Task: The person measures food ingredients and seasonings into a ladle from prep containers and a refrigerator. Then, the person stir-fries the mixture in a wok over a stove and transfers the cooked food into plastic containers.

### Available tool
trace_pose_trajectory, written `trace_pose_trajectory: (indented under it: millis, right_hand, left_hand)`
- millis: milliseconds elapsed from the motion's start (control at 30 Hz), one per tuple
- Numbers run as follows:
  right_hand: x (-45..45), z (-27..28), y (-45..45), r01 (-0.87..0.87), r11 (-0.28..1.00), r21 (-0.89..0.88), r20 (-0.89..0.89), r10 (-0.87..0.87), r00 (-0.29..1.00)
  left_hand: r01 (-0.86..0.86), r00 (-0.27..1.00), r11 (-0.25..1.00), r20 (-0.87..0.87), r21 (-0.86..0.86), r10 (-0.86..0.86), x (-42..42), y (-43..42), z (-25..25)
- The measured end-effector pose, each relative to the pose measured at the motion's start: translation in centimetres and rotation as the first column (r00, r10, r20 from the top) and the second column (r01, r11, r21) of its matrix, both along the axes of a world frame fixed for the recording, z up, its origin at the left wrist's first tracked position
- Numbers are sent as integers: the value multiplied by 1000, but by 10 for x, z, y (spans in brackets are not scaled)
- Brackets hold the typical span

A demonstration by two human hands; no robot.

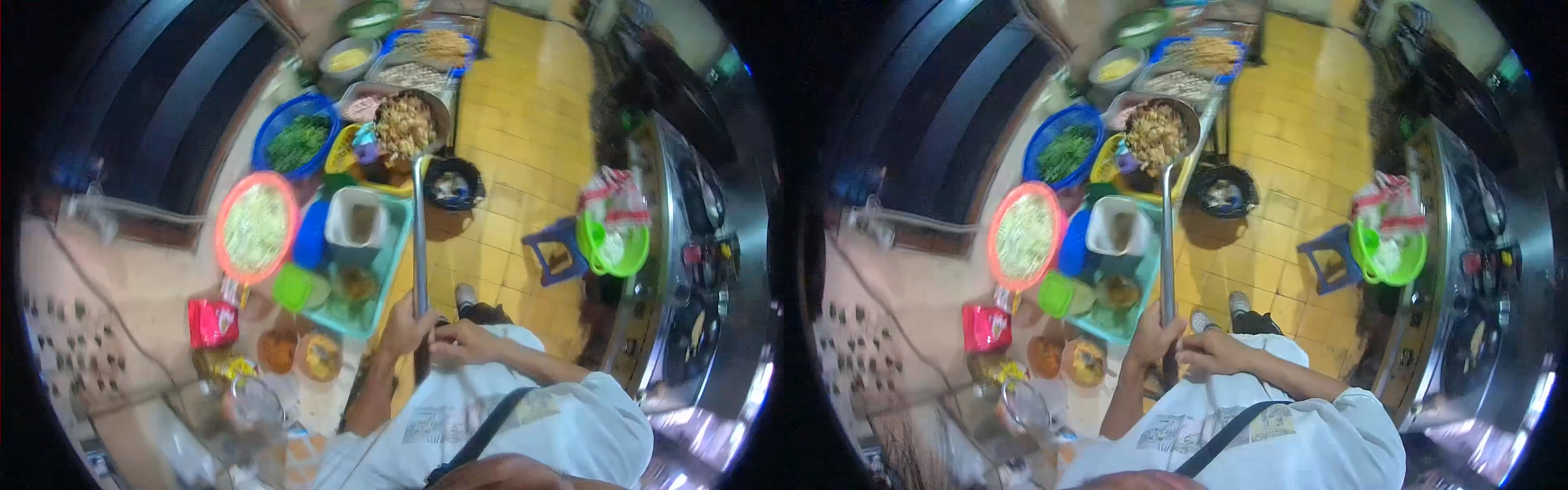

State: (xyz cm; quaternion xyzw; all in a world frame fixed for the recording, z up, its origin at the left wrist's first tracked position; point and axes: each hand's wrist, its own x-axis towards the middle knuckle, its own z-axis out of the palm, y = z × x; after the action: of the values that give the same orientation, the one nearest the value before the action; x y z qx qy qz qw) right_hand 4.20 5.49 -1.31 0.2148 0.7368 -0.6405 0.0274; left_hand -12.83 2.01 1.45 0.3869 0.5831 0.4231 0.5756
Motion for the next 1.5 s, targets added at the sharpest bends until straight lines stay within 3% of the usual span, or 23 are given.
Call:
trace_pose_trajectory:
  millis: [67,100,133,233,333,367,400,467,633,700,767,833,867,933,967,1033,1133,1200,1233,1300,1333,1400,1500]
  right_hand:
    - [22,-7,-19,303,937,-173,-154,-329,932]
    - [32,-8,-29,474,793,-382,-266,-586,766]
    - [47,-7,-30,546,748,-377,-275,-653,705]
    - [103,0,-33,669,215,-712,-103,-974,203]
    - [183,9,-48,696,11,-718,-73,-996,-60]
    - [214,18,-50,748,-134,-650,-135,-948,-287]
    - [252,17,-57,741,-190,-644,-142,-922,-360]
    - [335,8,-77,697,-437,-569,-65,-821,-568]
    - [524,-8,-135,550,-832,-69,-81,-545,-835]
    - [591,-41,-148,441,-897,21,-157,-439,-885]
    - [647,-69,-157,366,-927,81,-164,-374,-913]
    - [694,-97,-166,276,-813,513,-175,-414,-894]
    - [707,-104,-176,266,-816,513,-172,-402,-899]
    - [726,-106,-191,384,-595,706,56,-494,-868]
    - [739,-104,-200,466,-507,725,219,-471,-854]
    - [732,-83,-205,416,-503,758,212,-412,-886]
    - [726,-96,-205,210,-572,793,-46,-399,-916]
    - [717,-95,-199,288,-802,523,17,-328,-945]
    - [715,-92,-199,290,-799,527,30,-323,-946]
    - [727,-88,-196,422,-869,257,363,-318,-876]
    - [735,-88,-195,421,-870,258,367,-315,-875]
    - [754,-90,-197,428,-700,571,243,-354,-903]
    - [750,-140,-209,418,-722,552,227,-352,-908]
  left_hand:
    - [141,986,986,-102,85,-133,35,40,-33]
    - [228,959,962,-206,148,-195,55,55,-43]
    - [319,935,935,-213,156,-284,82,70,-39]
    - [536,827,843,-224,41,-515,180,85,-3]
    - [756,654,619,-254,212,-712,281,81,8]
    - [828,553,540,-60,152,-831,316,89,-17]
    - [815,502,479,15,325,-865,344,97,-56]
    - [885,373,422,242,197,-896,391,101,-48]
    - [934,347,351,-57,-71,-936,451,112,-118]
    - [935,284,316,-197,-160,-939,469,117,-125]
    - [883,339,341,-63,-323,-939,491,119,-117]
    - [897,282,288,-68,-335,-957,520,133,-131]
    - [909,234,242,-65,-340,-970,536,139,-140]
    - [922,149,166,-75,-350,-986,579,153,-141]
    - [937,105,135,-108,-321,-989,601,160,-141]
    - [944,127,125,-14,-307,-992,643,168,-138]
    - [946,-19,18,-110,-324,-994,705,183,-140]
    - [955,-45,-20,-78,-297,-996,736,185,-145]
    - [947,-81,-49,-87,-317,-993,753,185,-151]
    - [970,-62,-54,-26,-236,-998,781,179,-152]
    - [969,-65,-58,-23,-239,-998,791,176,-149]
    - [958,-192,-191,17,-215,-981,815,169,-147]
    - [949,-253,-239,-45,-206,-966,832,160,-161]
